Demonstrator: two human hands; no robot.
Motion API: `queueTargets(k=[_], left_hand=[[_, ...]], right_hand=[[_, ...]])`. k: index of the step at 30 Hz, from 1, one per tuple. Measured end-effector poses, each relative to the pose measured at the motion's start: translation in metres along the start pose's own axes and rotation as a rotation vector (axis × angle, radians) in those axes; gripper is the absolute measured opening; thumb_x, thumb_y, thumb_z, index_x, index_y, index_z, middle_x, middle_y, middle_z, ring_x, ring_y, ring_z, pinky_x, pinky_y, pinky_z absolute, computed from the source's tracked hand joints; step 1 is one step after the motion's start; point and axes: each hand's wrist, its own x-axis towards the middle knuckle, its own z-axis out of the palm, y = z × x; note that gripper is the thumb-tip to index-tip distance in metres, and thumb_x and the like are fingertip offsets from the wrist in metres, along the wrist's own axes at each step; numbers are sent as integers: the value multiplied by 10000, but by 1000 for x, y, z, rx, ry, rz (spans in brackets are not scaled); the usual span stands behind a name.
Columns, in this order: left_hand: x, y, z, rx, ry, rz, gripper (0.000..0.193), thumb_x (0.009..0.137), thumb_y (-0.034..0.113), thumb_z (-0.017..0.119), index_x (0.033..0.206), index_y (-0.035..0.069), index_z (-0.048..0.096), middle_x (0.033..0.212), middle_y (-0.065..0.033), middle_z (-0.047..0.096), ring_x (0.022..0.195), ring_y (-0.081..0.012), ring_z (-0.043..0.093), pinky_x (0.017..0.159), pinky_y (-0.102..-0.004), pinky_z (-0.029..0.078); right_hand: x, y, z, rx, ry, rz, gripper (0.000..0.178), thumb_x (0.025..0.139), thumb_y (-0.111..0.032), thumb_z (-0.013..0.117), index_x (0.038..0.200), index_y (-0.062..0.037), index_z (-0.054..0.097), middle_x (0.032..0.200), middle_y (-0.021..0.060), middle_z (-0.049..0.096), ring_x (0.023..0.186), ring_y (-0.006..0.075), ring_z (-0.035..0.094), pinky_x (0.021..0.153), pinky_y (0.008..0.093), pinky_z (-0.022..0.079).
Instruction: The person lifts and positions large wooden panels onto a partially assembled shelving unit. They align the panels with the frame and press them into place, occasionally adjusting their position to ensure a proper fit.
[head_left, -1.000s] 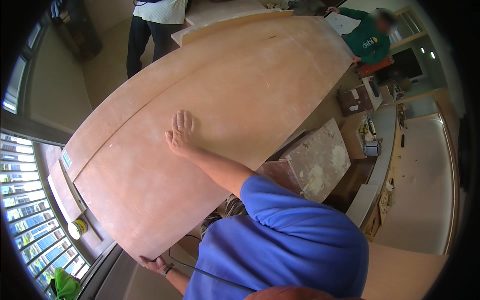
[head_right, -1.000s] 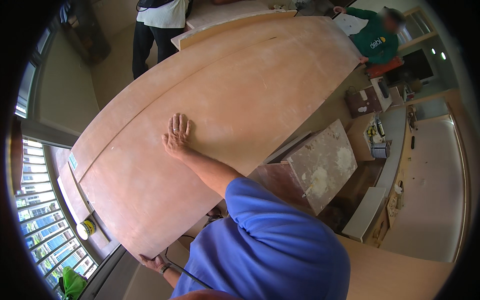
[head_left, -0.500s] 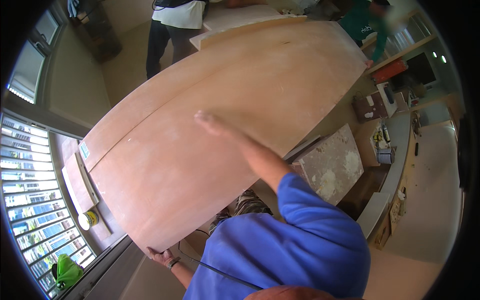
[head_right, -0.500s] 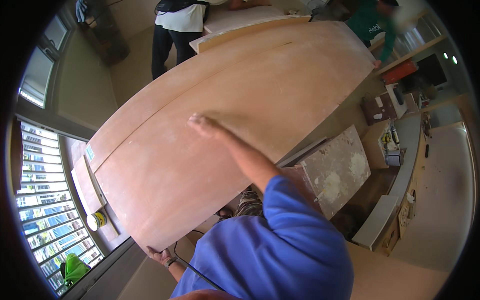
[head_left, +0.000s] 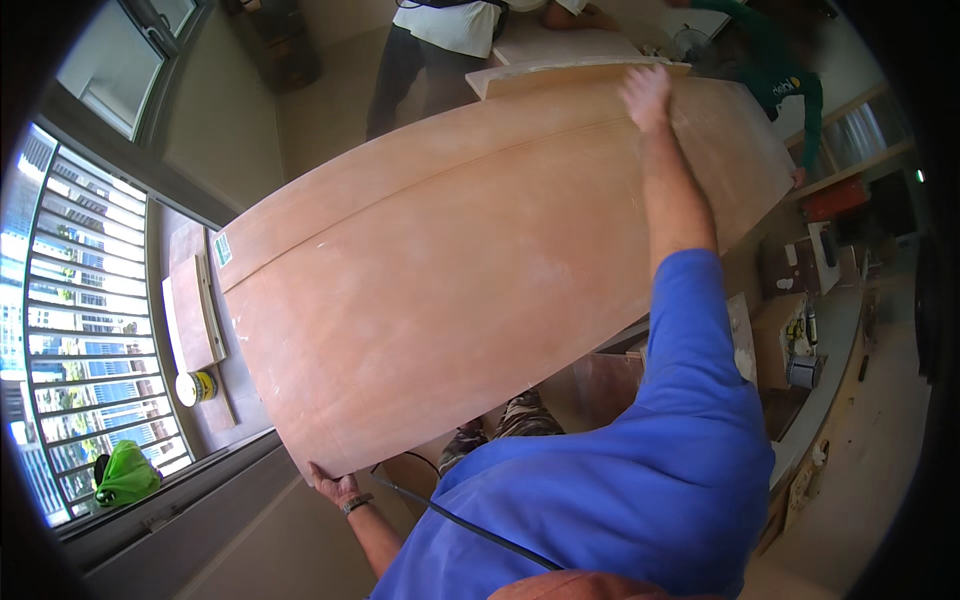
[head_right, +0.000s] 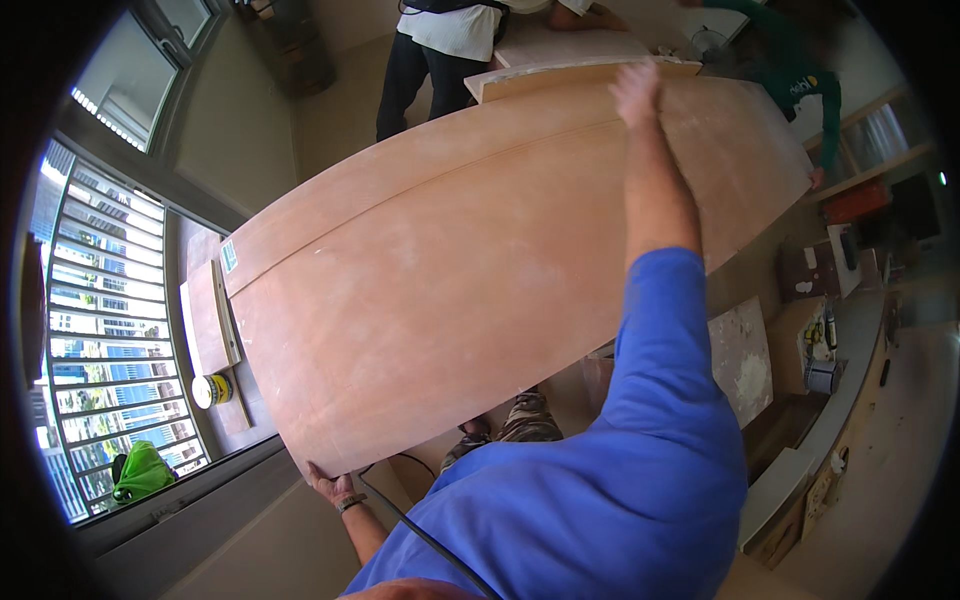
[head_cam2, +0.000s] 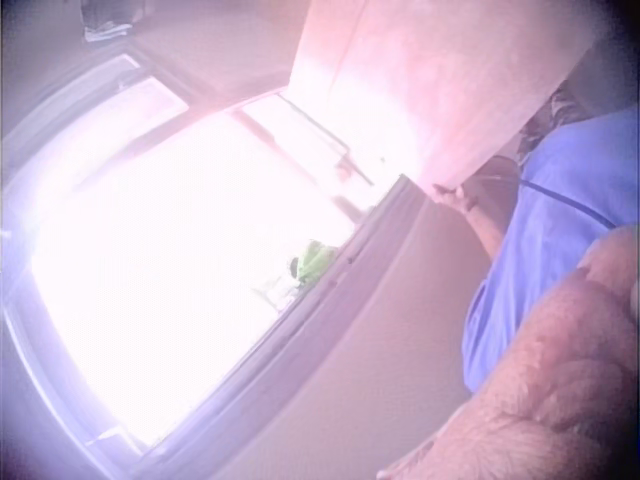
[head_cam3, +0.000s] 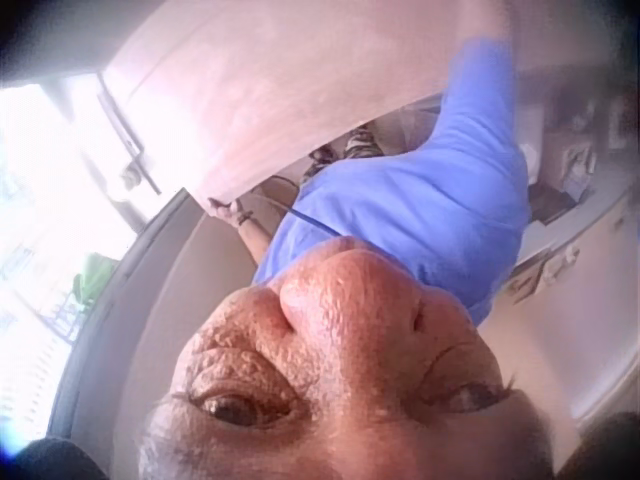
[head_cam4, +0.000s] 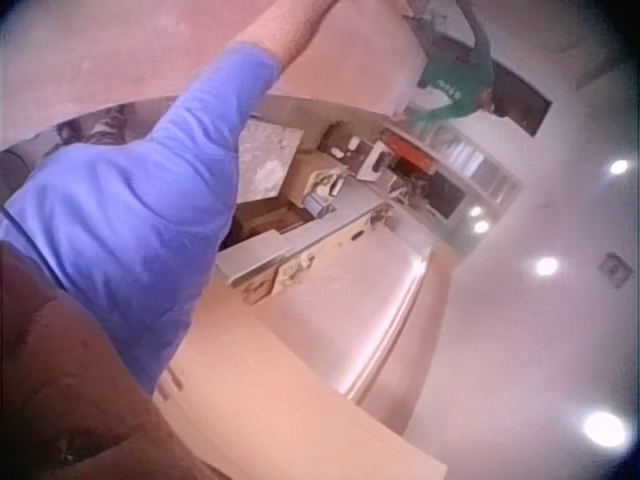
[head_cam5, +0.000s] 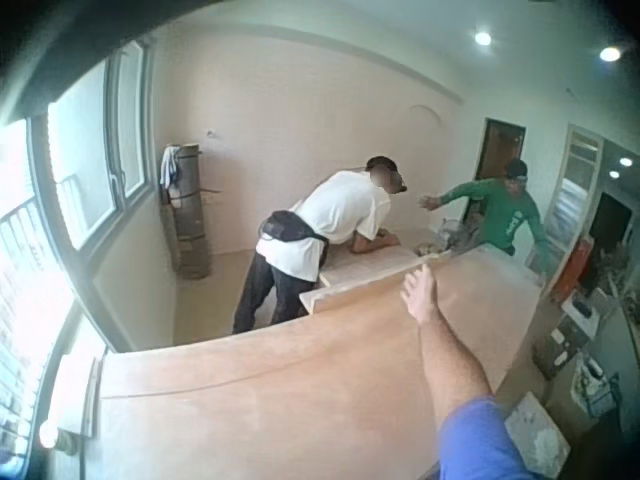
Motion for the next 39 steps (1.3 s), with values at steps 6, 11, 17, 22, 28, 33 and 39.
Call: queueTargets(k=[6,11,17,22,28,33,39], left_hand=[[-13,4,5,35,29,-11,517,844,274,597,1276,42,431,1336,-121,421,1235,-314,374,1039,-515,284],[-5,-1,0,12,-31,-23,519,852,278,586,1283,38,422,1325,-125,431,1227,-315,380,1032,-514,291],[1,2,-3,43,-38,-30,508,848,277,590,1270,39,439,1317,-126,440,1220,-316,387,1029,-513,294],[8,7,-10,42,-42,-39,531,836,268,604,1282,41,427,1328,-126,430,1227,-323,380,1035,-516,283],[3,7,-5,5,6,-54,546,828,256,614,1291,42,417,1339,-128,420,1239,-327,368,1039,-524,274],[1,3,1,-35,4,-98,532,836,262,605,1285,43,424,1332,-128,427,1245,-323,362,1038,-522,276],[-3,4,4,75,75,-13,522,836,269,606,1277,46,436,1323,-123,438,1236,-304,373,1040,-507,278]], right_hand=[[-142,33,108,-439,-1034,74,641,913,-510,346,1300,-2,407,1262,164,500,1185,236,462,977,355,353],[-210,125,-30,-1096,-477,-258,554,896,-406,442,1218,43,470,1235,230,495,1180,329,450,1003,353,339],[-242,201,-107,-1669,-264,-222,601,862,-445,442,1328,-73,369,1390,225,300,1262,393,312,1007,511,280],[-249,203,-84,-1721,-213,-144,648,828,-476,457,1348,-107,345,1403,218,270,1265,385,299,996,535,259],[-237,200,-77,-1755,-217,-158,690,811,-520,447,1345,-94,349,1392,224,280,1265,394,285,987,533,261],[-214,215,-78,-1809,-132,-346,712,820,-542,438,1356,-88,326,1411,226,237,1306,402,188,1022,571,159],[-210,225,-76,-1811,-171,-306,737,826,-554,419,1378,-85,285,1438,219,181,1333,393,113,1044,581,84]])
